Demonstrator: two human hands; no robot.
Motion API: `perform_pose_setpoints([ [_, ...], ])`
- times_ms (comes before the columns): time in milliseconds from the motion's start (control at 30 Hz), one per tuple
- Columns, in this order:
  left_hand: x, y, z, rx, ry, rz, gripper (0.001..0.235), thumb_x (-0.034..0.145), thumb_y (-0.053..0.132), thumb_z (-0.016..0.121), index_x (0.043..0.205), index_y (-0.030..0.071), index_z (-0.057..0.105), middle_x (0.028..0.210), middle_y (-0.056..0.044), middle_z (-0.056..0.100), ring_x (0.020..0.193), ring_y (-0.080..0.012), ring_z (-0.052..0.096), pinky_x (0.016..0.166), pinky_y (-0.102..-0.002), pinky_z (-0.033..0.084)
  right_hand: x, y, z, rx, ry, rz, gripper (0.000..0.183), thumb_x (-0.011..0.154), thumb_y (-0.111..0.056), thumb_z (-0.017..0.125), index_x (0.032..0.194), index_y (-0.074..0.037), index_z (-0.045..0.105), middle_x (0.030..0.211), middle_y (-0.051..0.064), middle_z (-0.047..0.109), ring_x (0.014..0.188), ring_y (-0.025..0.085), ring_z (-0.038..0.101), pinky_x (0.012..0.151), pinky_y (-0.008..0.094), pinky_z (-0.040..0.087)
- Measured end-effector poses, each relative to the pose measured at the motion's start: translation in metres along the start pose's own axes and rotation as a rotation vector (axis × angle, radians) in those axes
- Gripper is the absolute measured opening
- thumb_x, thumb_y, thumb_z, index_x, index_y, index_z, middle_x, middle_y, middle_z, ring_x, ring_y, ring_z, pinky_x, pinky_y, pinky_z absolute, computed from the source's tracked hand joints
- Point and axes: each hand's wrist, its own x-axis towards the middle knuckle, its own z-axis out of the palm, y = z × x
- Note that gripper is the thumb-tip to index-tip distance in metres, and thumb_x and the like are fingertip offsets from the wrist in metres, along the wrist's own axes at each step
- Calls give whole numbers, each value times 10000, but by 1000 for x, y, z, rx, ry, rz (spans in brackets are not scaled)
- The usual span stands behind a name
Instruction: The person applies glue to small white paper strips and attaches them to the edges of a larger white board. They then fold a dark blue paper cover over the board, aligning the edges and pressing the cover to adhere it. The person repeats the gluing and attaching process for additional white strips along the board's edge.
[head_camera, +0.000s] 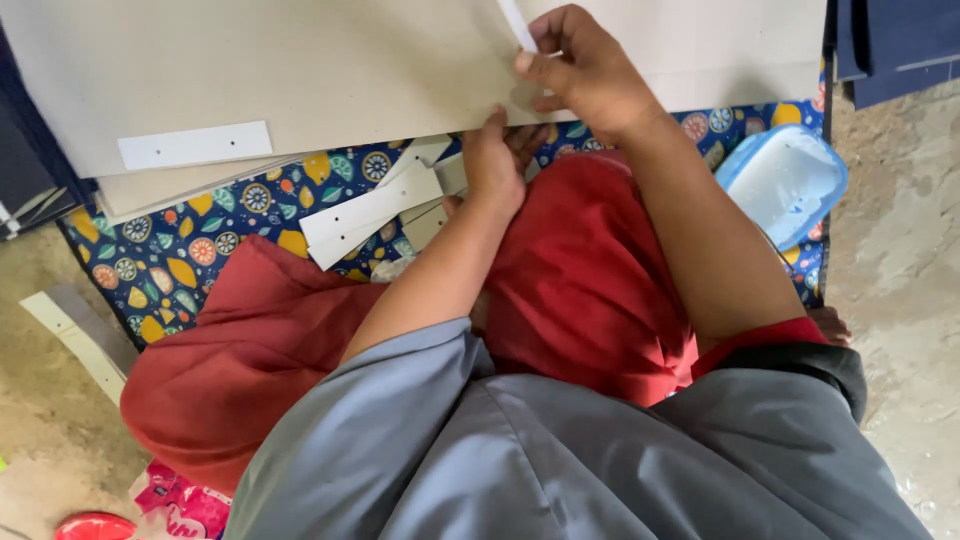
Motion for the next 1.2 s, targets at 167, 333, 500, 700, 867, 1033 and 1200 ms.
perform_pose_setpoints([
  [167,-14,4,-4,17,-35,10,386,1009,143,491,1344,-42,443,1072,-196,603,782,-284,670,682,-343,586,1,-6,18,-1,8,32,352,1045,-212,664,1298,-28,503,1099,65,538,994,165,602,833,312,620],
  [333,-8,-7,-8,-7,-66,40,396,1042,110,465,1400,-41,388,1106,-220,615,818,-277,669,737,-364,592,0,0,20,21,-5,66,340,1042,-210,656,1285,-30,500,1106,70,535,997,168,592,863,302,620],
  [500,-9,-7,-5,161,-17,92,471,1044,192,483,1442,-27,358,1232,-212,570,972,-262,650,827,-362,599,-3,-10,24,-230,8,-35,334,1047,-192,697,1257,3,525,1040,110,594,854,166,655,775,276,601],
  [700,-6,-11,-4,335,91,126,333,1061,205,482,1356,50,462,898,-116,645,755,-186,665,695,-313,566,-27,-7,-33,24,127,-51,468,1001,-358,736,1264,-45,509,1197,114,595,982,199,623,852,347,634],
  [867,-7,-10,-2,201,8,-17,547,965,300,586,1347,-40,389,1123,-216,619,1000,-299,678,858,-369,563,-62,21,-69,180,354,34,393,981,-308,754,1232,-82,552,1158,108,639,1134,260,676,936,461,644],
  [1033,-2,-7,5,144,-108,-258,504,874,279,718,1162,-92,533,1154,-308,681,1085,-365,678,868,-425,560,-60,26,-69,217,377,48,479,951,-327,777,1245,-44,529,1142,103,662,1080,216,697,895,403,654],
  [1200,7,-12,8,156,-63,-299,299,930,70,643,1215,7,580,1110,-221,712,1087,-338,711,814,-433,582,-49,24,-63,192,307,-47,444,982,-269,769,1228,10,527,1065,76,639,922,129,646,865,287,644],
])
